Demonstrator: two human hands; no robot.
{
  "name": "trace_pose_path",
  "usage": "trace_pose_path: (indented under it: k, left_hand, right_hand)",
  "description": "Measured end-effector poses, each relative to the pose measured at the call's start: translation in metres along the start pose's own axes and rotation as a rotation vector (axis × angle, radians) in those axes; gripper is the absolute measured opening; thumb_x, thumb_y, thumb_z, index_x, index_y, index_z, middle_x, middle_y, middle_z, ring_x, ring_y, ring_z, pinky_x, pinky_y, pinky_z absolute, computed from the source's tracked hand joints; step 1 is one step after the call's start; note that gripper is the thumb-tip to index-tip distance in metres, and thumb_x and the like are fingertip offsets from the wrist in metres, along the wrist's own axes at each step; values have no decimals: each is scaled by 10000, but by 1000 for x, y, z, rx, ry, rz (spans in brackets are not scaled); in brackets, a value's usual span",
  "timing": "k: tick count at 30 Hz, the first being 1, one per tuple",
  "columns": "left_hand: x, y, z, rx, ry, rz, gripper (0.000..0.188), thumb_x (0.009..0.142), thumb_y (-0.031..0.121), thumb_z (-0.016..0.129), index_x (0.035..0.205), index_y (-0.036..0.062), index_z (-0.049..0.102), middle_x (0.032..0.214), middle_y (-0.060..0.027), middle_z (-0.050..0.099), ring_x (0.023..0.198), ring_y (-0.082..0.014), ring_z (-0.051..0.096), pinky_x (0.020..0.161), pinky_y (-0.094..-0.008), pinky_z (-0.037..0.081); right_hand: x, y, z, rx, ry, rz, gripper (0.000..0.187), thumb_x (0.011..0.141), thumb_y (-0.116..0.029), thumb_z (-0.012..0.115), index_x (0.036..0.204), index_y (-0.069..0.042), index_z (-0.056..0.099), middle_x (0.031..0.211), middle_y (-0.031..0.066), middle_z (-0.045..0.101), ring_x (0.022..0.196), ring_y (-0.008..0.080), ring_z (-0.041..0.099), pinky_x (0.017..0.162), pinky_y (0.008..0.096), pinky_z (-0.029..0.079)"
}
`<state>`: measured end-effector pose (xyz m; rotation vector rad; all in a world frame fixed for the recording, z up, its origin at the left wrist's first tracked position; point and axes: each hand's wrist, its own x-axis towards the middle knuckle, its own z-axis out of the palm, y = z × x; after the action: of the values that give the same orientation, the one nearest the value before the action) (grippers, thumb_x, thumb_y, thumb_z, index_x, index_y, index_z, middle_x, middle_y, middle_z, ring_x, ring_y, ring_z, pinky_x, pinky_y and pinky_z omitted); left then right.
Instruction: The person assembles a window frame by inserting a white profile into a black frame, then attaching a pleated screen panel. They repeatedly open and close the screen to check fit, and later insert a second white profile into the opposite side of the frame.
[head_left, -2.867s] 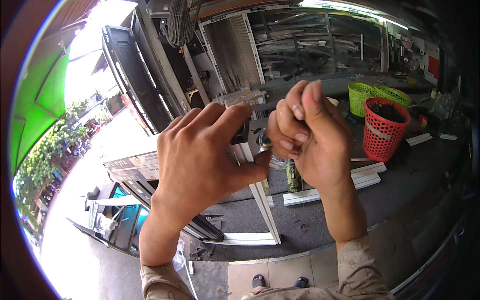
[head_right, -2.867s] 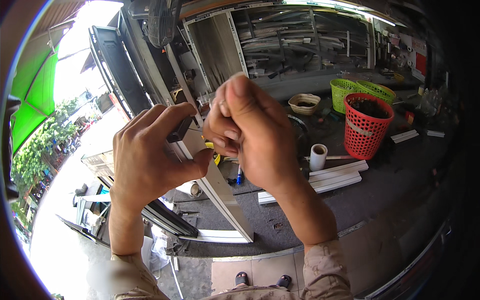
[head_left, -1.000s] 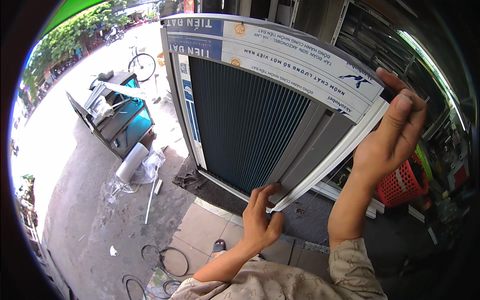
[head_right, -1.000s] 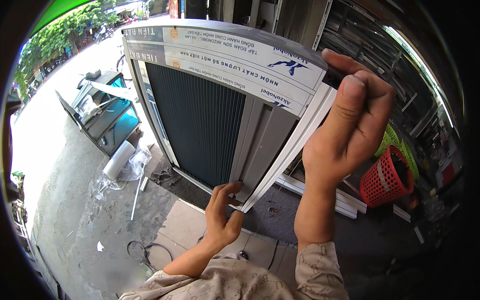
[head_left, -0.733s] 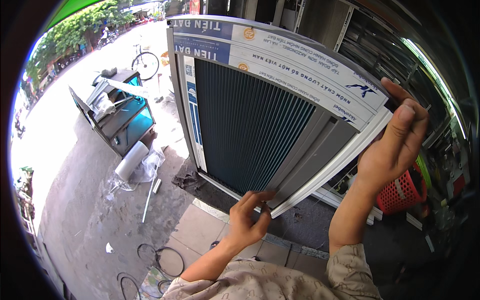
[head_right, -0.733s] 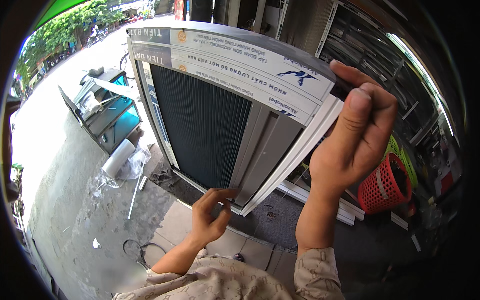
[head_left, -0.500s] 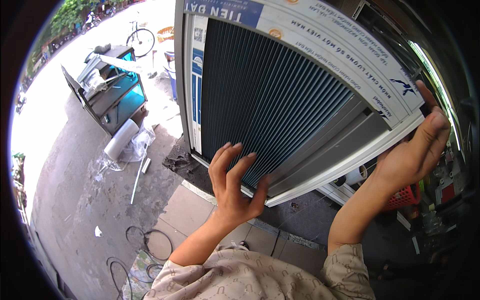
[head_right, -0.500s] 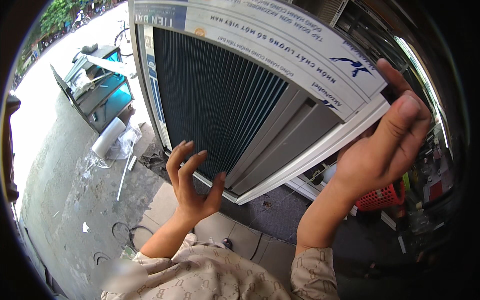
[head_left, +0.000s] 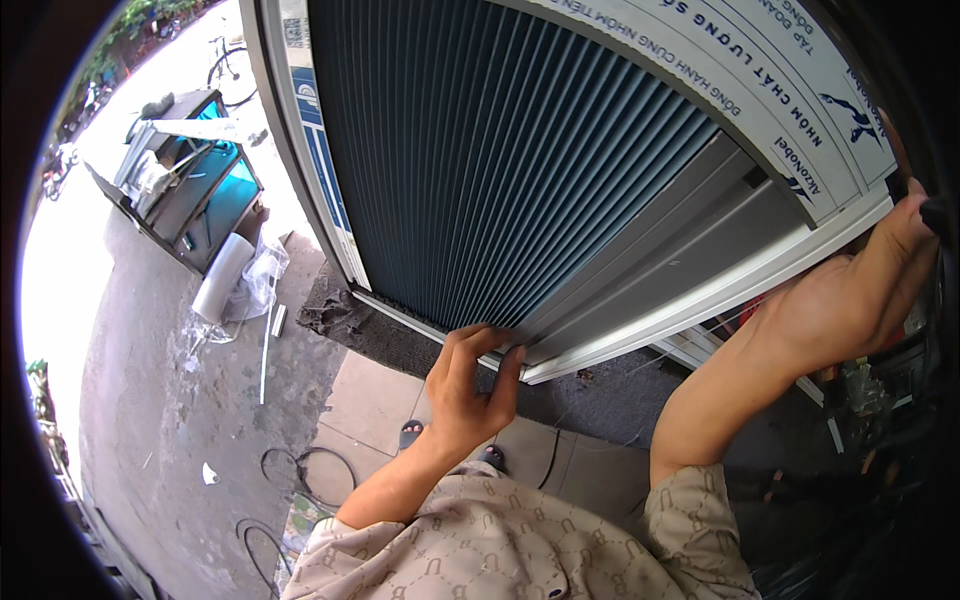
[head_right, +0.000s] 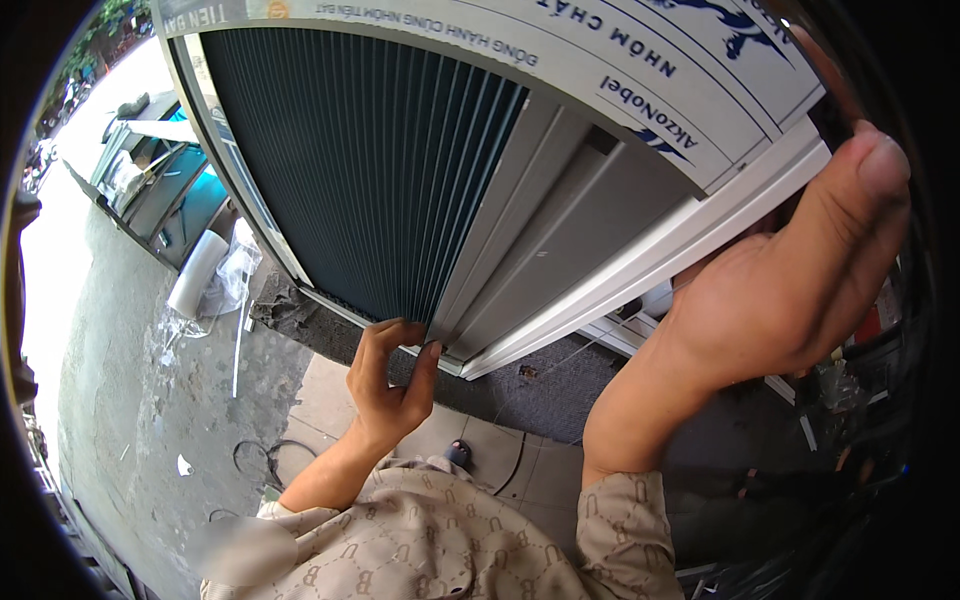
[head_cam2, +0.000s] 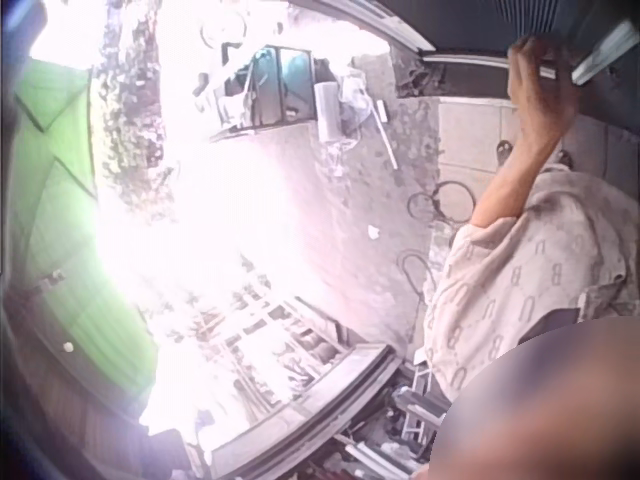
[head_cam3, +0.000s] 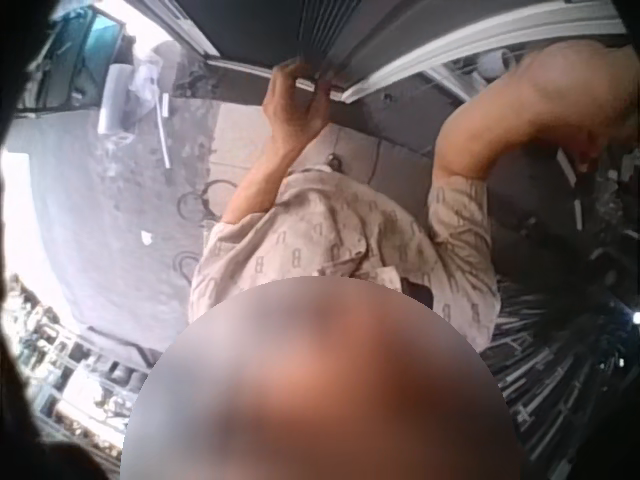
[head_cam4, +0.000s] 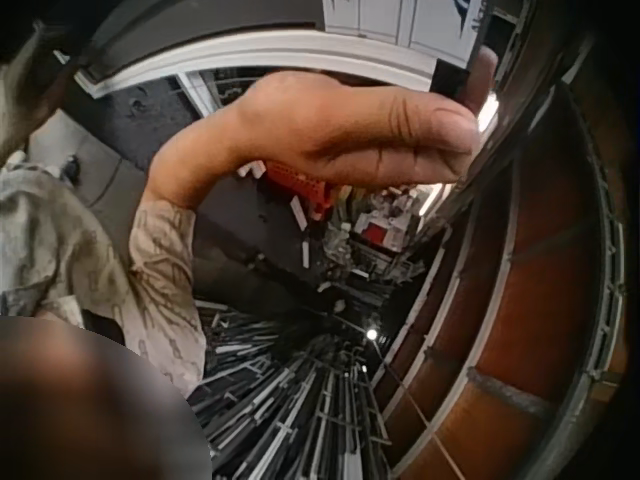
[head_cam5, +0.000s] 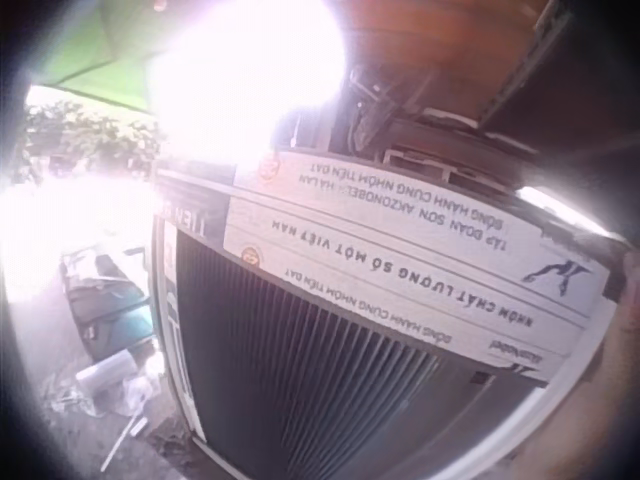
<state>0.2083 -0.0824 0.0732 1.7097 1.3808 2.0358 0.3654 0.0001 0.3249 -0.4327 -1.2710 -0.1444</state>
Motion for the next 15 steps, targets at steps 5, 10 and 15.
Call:
trace_pose_path:
  k: [5, 10, 15]
  left_hand:
    - [-12, -10, -1, 31, -67, -106, 278, 862, -19, 817, 1098, -11, 671, 1020, -145, 730, 848, -258, 756, 733, -338, 600]
    - [-1, -5, -4, 37, -124, -89, 300, 861, 13, 829, 1116, -3, 671, 1028, -148, 721, 836, -265, 751, 727, -344, 603]
    - [5, 2, -1, 47, -98, -74, 342, 846, 32, 844, 1133, 1, 660, 1028, -143, 716, 813, -269, 737, 724, -345, 604]
  right_hand:
    - [-4, -5, 10, -49, 102, 31, 481, 1154, -346, 487, 1202, 89, 686, 1105, 188, 740, 936, 206, 721, 839, 320, 608]
    - [-5, -11, 15, -33, 107, 58, 496, 1156, -361, 479, 1226, 94, 665, 1118, 203, 724, 959, 218, 720, 864, 327, 605]
    - [-5, -14, 4, 18, -33, 105, 547, 1144, -393, 516, 1332, 119, 563, 1221, 269, 671, 1080, 281, 724, 947, 396, 613]
